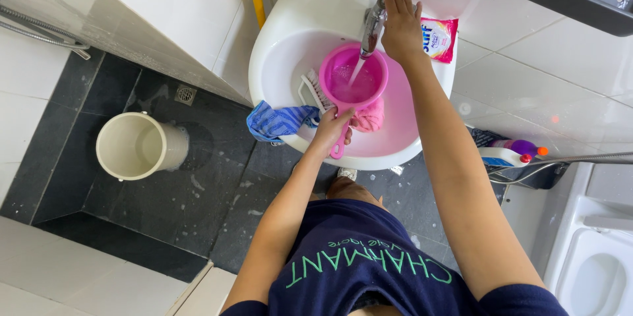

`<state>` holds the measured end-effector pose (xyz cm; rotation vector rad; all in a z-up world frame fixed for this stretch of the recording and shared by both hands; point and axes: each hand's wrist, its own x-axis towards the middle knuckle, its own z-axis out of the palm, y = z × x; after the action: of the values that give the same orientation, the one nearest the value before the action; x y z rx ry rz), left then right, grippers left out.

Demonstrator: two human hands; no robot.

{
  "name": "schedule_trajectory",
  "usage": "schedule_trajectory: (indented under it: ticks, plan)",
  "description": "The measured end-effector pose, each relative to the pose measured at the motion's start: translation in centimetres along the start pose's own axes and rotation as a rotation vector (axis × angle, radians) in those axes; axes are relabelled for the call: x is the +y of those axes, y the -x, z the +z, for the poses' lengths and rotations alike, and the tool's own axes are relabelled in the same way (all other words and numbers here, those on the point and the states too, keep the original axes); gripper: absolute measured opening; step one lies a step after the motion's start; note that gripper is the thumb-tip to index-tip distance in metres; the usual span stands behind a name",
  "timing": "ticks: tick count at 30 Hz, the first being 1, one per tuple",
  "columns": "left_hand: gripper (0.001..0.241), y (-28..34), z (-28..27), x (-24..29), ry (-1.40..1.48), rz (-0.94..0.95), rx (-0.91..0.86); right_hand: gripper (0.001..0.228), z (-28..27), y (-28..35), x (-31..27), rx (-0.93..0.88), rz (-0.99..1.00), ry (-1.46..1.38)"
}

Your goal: The person fills a pink scoop with water from a shower head and a sink faucet, then pours it into a white bucket. They use a handheld shower head to spray water on the floor, the toilet, and the surrounding area to clean the bathroom.

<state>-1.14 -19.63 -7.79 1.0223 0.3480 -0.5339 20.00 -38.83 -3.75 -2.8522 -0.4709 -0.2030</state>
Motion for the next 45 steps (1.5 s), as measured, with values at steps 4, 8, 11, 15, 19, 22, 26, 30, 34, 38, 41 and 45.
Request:
schedule_trajectory:
  ticks: [4, 8, 11, 15, 19, 22, 26, 30, 34, 38, 41, 45]
  plan:
    - [0.029, 0.1, 0.0, 0.1, 0.001, 0.012, -0.006, 0.082, 0.7, 0.2, 0.6, 0.048, -0.067, -0.167]
    - [0.029, 0.0, 0.0, 0.1, -0.001, 0.005, 0.0, 0.084, 0.6, 0.4, 0.5, 0.056, -0.056, -0.174]
    - [0.029, 0.0, 0.1, 0.1, -0.008, -0.003, 0.012, 0.087, -0.3, 0.7, -0.8, 0.051, -0.001, -0.138]
    - [0.028, -0.1, 0.3, -0.3, -0.019, 0.0, 0.017, 0.09, 0.3, 2.7, -3.3, 0.138, 0.043, -0.121]
    - [0.027, -0.2, 0.3, -0.6, -0.04, 0.008, 0.023, 0.086, 2.1, 4.1, -4.7, 0.271, 0.102, -0.128]
    - [0.027, -0.4, 0.5, -0.7, -0.045, -0.003, 0.022, 0.079, 2.6, 5.4, -5.9, 0.274, 0.144, -0.176]
    - [0.027, -0.7, 0.2, -1.2, -0.052, 0.014, 0.03, 0.066, 2.6, 8.3, -7.7, 0.217, 0.126, -0.354]
    - [0.027, -0.3, 0.5, -0.9, -0.068, 0.015, 0.025, 0.06, 1.4, 9.9, -8.4, 0.213, 0.106, -0.49]
    - [0.027, -0.1, 0.7, -0.8, -0.081, 0.028, 0.025, 0.071, 1.1, 10.7, -9.5, 0.203, 0.064, -0.349]
    - [0.027, -0.3, 1.1, -1.1, -0.096, 0.035, 0.039, 0.077, 0.4, 10.9, -9.5, 0.182, 0.028, -0.274]
    - [0.027, -0.2, 1.3, -1.0, -0.109, 0.035, 0.044, 0.079, 0.2, 10.8, -9.5, 0.164, 0.022, -0.322]
    - [0.027, -0.3, 1.2, -1.1, -0.121, 0.039, 0.041, 0.079, 0.6, 10.9, -9.0, 0.164, 0.028, -0.338]
